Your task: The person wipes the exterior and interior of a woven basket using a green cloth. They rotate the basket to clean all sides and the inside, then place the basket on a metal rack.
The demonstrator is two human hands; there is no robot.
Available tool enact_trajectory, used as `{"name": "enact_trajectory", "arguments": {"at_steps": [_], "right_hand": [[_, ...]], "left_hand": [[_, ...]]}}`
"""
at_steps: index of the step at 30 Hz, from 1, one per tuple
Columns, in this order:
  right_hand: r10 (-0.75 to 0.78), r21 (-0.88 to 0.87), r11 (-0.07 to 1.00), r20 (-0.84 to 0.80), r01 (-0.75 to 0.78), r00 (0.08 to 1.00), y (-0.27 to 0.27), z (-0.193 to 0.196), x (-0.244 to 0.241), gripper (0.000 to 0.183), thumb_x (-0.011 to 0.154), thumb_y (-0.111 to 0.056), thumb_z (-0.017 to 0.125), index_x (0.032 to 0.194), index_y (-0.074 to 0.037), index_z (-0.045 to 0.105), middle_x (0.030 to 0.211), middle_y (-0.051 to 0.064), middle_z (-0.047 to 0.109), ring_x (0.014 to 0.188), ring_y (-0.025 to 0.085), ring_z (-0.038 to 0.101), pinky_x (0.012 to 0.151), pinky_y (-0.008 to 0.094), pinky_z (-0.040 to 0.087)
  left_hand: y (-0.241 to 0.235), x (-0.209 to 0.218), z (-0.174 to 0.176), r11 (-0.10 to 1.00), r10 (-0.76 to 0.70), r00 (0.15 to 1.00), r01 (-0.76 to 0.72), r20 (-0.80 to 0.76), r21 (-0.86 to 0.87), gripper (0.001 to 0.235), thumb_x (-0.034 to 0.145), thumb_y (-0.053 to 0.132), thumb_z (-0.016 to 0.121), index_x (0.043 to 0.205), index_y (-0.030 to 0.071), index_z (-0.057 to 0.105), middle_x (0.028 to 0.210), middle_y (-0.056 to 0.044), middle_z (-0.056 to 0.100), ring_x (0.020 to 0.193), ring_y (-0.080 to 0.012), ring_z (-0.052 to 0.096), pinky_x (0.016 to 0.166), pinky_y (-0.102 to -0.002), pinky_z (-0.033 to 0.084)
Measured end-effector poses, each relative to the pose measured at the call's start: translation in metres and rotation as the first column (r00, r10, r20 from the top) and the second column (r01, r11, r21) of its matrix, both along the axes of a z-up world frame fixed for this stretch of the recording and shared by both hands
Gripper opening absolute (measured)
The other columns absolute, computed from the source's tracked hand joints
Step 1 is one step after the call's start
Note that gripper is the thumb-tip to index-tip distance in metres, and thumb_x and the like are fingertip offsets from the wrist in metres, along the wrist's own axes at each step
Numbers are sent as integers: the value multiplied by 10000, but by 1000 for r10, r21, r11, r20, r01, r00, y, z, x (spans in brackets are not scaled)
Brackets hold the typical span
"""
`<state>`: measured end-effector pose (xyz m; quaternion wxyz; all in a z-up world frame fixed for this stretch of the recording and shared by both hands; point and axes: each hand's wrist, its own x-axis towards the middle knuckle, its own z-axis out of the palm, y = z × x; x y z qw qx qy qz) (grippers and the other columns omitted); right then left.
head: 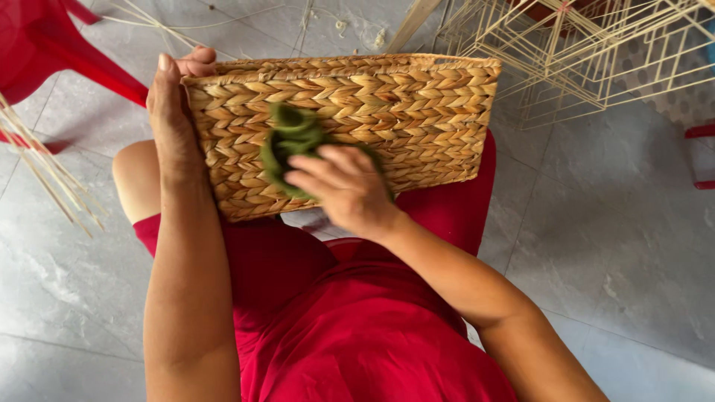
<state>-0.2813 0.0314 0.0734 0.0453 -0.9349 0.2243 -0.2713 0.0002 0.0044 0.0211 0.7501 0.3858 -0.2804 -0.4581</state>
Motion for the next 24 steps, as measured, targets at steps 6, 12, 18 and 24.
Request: {"name": "enact_trajectory", "arguments": {"at_steps": [6, 12, 18, 24], "right_hand": [[-594, -25, 797, 142, 603, 791, -36, -19, -152, 332, 867, 96, 657, 1129, -82, 757, 1228, 94, 709, 1166, 294, 596, 1009, 434, 474], [-846, 879, 462, 395, 120, 359, -41, -37, -227, 332, 999, -11, 618, 1328, -16, 668, 1132, 40, 704, 970, 132, 652, 852, 279, 543], [-778, 844, 445, 199, 299, 596, -47, -29, -213, 343, 1030, -25, 653, 1365, 42, 642, 1131, 45, 689, 988, 88, 627, 900, 234, 526], [-774, 872, 475, 349, 119, 528, -52, 19, -197, 349, 971, 16, 677, 1319, 46, 658, 1113, 53, 718, 935, 103, 671, 848, 248, 566]], "left_hand": [[4, 1, 1, 996, -74, 997, 76, 35, -55, 354, 1046, 390, 696, 1146, 51, 682, 1450, -144, 607, 1336, -220, 552, 1221, -369, 419], [1, -2, 5, 1000, -17, 1000, 17, 8, 15, 378, 1014, 415, 695, 1114, 50, 701, 1401, -137, 629, 1274, -216, 577, 1156, -370, 464], [9, -9, 14, 997, -68, 996, 69, -61, 22, 395, 1013, 445, 690, 1128, 68, 706, 1393, -100, 624, 1210, -205, 606, 1108, -383, 525], [7, 10, 15, 991, -89, 992, 96, -85, 88, 482, 1003, 532, 662, 1122, 68, 707, 1252, -142, 683, 1109, -229, 669, 1065, -397, 561]]}}
